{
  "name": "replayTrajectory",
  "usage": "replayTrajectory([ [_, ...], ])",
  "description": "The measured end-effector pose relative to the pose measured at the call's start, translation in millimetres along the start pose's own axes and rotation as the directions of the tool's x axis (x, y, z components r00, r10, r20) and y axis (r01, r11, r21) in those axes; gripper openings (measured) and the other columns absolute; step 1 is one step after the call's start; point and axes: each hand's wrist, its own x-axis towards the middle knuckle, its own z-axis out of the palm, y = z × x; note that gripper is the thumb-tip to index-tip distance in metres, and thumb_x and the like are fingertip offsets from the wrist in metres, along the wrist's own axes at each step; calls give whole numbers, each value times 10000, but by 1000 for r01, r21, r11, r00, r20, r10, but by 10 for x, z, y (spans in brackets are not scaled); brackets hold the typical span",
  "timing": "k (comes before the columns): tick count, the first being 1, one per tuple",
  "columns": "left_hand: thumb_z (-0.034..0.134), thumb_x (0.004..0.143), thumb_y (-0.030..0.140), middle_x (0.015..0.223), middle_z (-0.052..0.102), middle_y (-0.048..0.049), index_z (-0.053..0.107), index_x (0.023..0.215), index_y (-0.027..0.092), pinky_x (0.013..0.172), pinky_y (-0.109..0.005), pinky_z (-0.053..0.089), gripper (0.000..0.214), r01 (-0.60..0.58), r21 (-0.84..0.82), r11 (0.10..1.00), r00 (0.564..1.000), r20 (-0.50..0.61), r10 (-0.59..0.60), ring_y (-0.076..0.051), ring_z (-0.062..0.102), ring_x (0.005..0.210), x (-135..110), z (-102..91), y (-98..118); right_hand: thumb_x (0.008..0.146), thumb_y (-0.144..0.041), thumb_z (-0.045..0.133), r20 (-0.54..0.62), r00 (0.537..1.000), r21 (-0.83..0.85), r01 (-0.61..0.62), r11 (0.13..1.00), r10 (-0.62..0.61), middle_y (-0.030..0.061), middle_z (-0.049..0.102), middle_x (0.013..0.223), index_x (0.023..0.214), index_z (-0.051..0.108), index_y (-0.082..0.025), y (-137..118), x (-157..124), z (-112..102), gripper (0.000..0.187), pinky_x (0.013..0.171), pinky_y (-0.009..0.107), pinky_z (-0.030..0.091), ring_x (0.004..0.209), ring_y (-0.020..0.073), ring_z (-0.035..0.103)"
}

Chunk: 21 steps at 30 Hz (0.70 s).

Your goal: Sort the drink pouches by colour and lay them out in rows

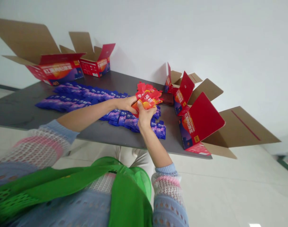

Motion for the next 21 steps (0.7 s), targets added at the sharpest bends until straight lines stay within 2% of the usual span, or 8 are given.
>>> replayTrajectory([
  [2, 849, 506, 139, 1064, 749, -95, 626, 1273, 148, 895, -416, 578, 798, -6, 59, 998, 1000, 12, 6, -328, 703, 1036, -69, 28, -4, 689, -291, 835, -57, 997, -47, 56, 997, -58, 31, 734, 1147, 1088, 608, -231, 97, -64, 5, 463, 928, 284, 610, 1164, 175, 686],
  [4, 794, 540, 120, 1062, 753, -96, 651, 1216, 139, 922, -405, 570, 691, -31, 110, 994, 999, -27, 34, -312, 700, 1041, -150, 98, 7, 665, -286, 848, -87, 989, -92, 107, 990, -116, 30, 731, 1131, 1076, 605, -227, 203, -146, 5, 481, 943, 291, 599, 1154, 178, 681],
  [7, 738, 585, 124, 1036, 762, -90, 698, 1066, 146, 958, -395, 555, 483, -50, 226, 973, 989, -122, 80, -282, 705, 1021, -343, 226, -21, 649, -283, 851, -68, 992, -185, 96, 978, -110, 16, 729, 1081, 1072, 592, -224, 371, -319, -20, 499, 947, 297, 584, 1102, 177, 680],
  [9, 731, 620, 149, 1002, 767, -73, 718, 968, 165, 954, -398, 555, 349, -9, 338, 941, 985, -156, 66, -275, 713, 979, -520, 300, -90, 632, -276, 860, -72, 994, -243, 57, 968, -77, 4, 723, 1039, 1059, 576, -225, 464, -464, -51, 515, 946, 301, 577, 1033, 173, 683],
  [11, 750, 643, 179, 956, 767, -52, 729, 929, 186, 980, -406, 548, 287, 22, 403, 915, 977, -202, 66, -279, 713, 989, -712, 363, -174, 636, -283, 868, -20, 999, -266, 28, 964, -35, -6, 714, 1014, 1058, 561, -230, 511, -617, -72, 524, 940, 301, 573, 963, 165, 684],
  [14, 764, 704, 229, 955, 763, -53, 742, 954, 207, 1050, -414, 522, 252, 25, 400, 916, 949, -296, 103, -282, 701, 1083, -990, 439, -239, 654, -314, 890, 102, 995, -274, 27, 961, 1, -9, 707, 1008, 1070, 550, -235, 487, -818, -42, 543, 937, 293, 564, 918, 156, 680],
  [17, 743, 762, 240, 1010, 756, -76, 742, 959, 204, 1060, -414, 519, 200, 43, 396, 917, 909, -397, 129, -280, 686, 1128, -1224, 492, -198, 662, -318, 900, 199, 980, -246, 18, 969, 32, -2, 712, 1012, 1077, 557, -235, 428, -958, 48, 545, 942, 290, 554, 926, 159, 679],
  [21, 707, 790, 230, 1105, 727, -114, 710, 974, 185, 1055, -445, 517, 190, 89, 465, 881, 879, -453, 151, -289, 680, 1112, -1447, 522, -147, 653, -335, 912, 267, 958, -155, -62, 986, 102, 7, 725, 1024, 1084, 567, -234, 425, -1076, 169, 561, 973, 320, 547, 947, 171, 687],
])
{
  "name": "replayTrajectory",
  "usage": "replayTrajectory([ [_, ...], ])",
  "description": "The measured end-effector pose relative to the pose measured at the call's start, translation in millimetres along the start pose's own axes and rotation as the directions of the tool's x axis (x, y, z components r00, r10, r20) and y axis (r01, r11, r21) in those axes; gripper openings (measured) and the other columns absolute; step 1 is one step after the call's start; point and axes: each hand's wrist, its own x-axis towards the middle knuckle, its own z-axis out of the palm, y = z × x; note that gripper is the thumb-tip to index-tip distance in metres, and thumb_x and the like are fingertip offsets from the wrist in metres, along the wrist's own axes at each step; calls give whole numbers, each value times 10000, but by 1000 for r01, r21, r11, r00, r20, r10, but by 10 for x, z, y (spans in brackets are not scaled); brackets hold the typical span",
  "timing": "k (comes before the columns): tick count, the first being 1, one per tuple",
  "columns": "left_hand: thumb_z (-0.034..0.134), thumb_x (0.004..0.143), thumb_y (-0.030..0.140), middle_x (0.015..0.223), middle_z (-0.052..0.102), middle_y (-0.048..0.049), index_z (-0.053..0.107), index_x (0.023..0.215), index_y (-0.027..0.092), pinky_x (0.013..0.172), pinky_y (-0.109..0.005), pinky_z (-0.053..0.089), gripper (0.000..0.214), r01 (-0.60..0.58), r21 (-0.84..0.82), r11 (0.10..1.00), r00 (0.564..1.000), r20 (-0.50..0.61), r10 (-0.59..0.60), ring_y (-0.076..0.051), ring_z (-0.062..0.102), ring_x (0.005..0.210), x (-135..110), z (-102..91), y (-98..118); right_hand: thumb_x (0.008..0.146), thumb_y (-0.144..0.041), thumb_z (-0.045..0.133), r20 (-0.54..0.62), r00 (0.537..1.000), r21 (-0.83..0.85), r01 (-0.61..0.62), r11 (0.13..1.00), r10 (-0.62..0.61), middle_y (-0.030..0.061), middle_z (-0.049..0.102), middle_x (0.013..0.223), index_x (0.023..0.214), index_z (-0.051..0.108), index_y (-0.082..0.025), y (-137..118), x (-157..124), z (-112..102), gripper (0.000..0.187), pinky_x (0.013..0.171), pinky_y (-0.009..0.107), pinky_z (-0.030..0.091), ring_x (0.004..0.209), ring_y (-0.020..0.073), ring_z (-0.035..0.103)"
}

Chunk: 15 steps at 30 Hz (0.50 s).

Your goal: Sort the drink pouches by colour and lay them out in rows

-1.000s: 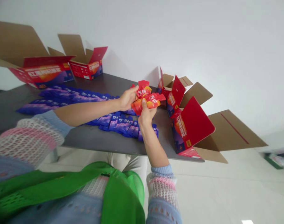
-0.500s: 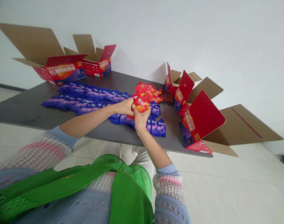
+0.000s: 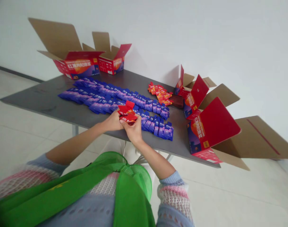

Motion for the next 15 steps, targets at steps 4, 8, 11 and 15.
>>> replayTrajectory([
  [4, 767, 729, 285, 1272, 640, -184, 546, 1285, 162, 1080, -496, 499, 611, 10, 41, 999, 995, -102, -6, -326, 640, 1200, -100, -8, -142, 638, -381, 915, 10, 998, 81, -59, 995, 58, -5, 711, 972, 1040, 550, -241, 77, 1, 109, 561, 954, 332, 558, 903, 172, 679],
  [8, 811, 688, 299, 1312, 590, -198, 261, 1457, 185, 987, -492, 547, 953, 48, -17, 999, 993, -106, -50, -309, 673, 1114, -114, 51, -357, 700, -461, 841, -16, 997, 86, -79, 993, 81, 11, 665, 1031, 1061, 515, -244, 204, 68, 130, 533, 977, 356, 557, 971, 187, 655],
  [11, 835, 682, 319, 1332, 571, -187, 230, 1457, 215, 968, -470, 555, 989, 45, -24, 999, 995, -87, -47, -299, 666, 1118, -121, 90, -459, 671, -453, 853, -122, 993, -200, -27, 979, 3, 56, 599, 1095, 1053, 519, -227, 268, 82, 82, 555, 1086, 436, 489, 1122, 244, 584],
  [15, 828, 703, 374, 1344, 564, -180, 300, 1454, 207, 1034, -514, 528, 933, 24, 1, 1000, 998, -54, -24, -310, 644, 1157, -204, 124, -525, 683, -440, 841, -140, 976, -494, 78, 866, -168, 108, 531, 1197, 1174, 504, -200, 294, -17, 38, 642, 1158, 509, 408, 1238, 294, 503],
])
